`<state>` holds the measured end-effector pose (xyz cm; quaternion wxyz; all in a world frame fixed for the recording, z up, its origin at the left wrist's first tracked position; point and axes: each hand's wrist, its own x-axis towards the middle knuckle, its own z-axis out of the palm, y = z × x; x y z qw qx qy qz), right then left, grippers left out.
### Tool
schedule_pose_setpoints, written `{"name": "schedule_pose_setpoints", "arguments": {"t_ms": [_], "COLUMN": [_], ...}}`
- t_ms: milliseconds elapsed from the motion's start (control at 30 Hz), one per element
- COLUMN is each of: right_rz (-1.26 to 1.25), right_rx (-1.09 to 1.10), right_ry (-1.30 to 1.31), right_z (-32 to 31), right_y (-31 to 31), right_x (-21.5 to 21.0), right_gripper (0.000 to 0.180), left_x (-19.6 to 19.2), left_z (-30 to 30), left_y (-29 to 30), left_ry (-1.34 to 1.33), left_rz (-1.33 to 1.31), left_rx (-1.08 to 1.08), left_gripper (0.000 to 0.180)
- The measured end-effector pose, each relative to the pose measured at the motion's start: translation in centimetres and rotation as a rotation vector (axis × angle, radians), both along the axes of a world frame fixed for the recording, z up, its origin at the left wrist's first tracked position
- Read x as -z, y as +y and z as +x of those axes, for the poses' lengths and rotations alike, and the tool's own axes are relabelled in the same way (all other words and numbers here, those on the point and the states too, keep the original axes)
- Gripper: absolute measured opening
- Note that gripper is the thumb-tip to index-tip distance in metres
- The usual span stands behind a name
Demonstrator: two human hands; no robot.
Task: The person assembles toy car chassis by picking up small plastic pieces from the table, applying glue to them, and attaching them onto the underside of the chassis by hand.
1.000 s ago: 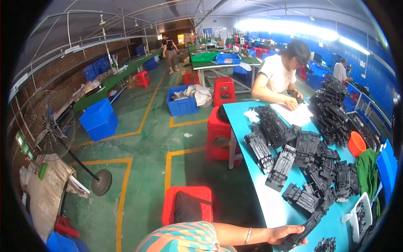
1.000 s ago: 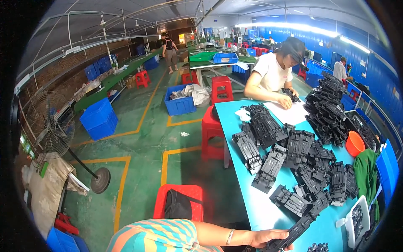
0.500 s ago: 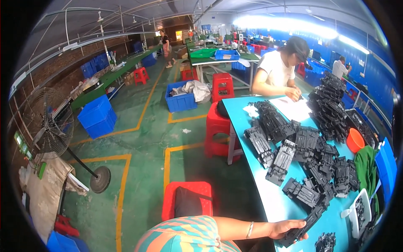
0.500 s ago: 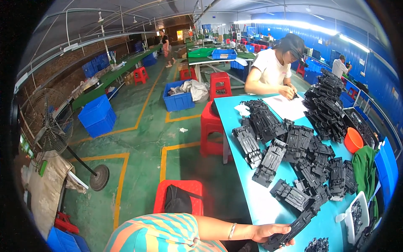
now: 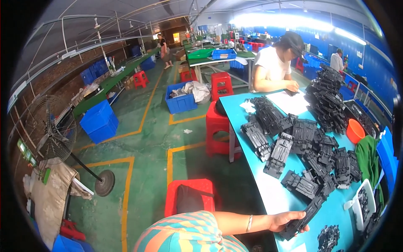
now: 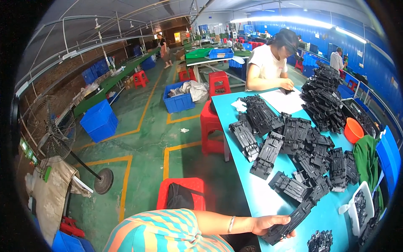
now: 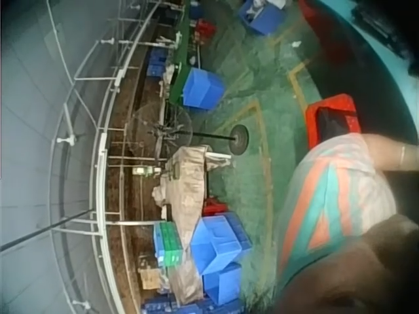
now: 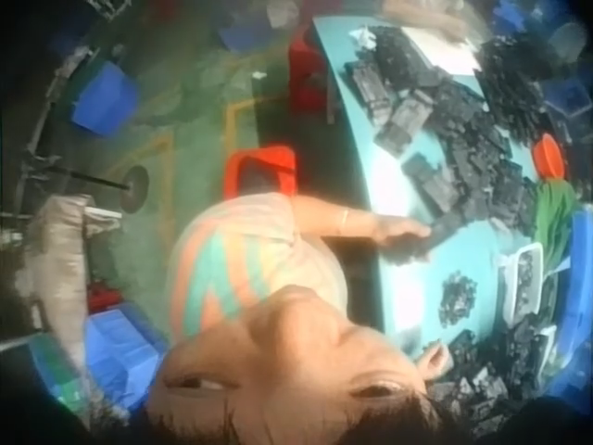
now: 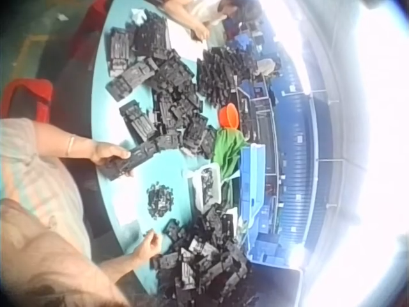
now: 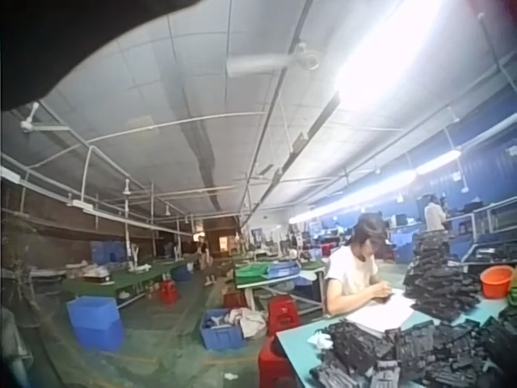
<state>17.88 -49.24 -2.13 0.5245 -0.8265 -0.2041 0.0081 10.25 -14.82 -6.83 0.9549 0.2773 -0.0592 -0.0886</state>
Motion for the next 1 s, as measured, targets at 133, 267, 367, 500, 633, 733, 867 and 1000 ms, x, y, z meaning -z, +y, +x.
{"name": "schedule_pose_setpoints", "arguments": {"t_ms": [133,267,367,500,633,733,867,1000], "right_rz": [-0.176,-0.453,-0.306,-0.332,-0.399,-0.47,-0.635,-0.671], "right_rx": [0.104,0.279,0.093,0.001,-0.007,-0.098,-0.203,-0.223], "right_ry": [-0.134,-0.076,-0.304,-0.27,-0.289,-0.39,-0.468,-0.485], "right_z": [-1.7,-4.5,-2.6,-1.9,-2.6,-2.9,-2.9,-2.7], "right_y": [-0.8,0.8,3.3,5.8,5.5,6.0,6.8,7.1], "right_x": [-0.6,-2.8,-2.3,-2.7,-2.1,-1.9,-1.8,-1.2], "right_gripper": [0.017,0.013,0.003,0.008,0.009,0.012,0.016,0.015], "left_x": [-0.6,-0.1,-1.3,-1.9,-1.5,-1.5,-1.8,-1.9], "left_z": [-0.2,0.4,-0.7,-1.3,0.1,-0.4,-0.8,-0.9], "left_y": [-0.4,-0.9,1.5,2.3,1.4,0.8,0.8,0.9], "left_ry": [0.078,0.107,0.07,0.02,0.014,0.021,0.025,0.023], "left_rz": [-0.032,-0.082,0.034,0.056,0.115,0.119,0.123,0.135], "left_rx": [0.01,0.012,-0.04,-0.075,-0.025,-0.023,-0.047,-0.055], "left_gripper": [0.042,0.037,0.05,0.074,0.076,0.076,0.077,0.078]}}
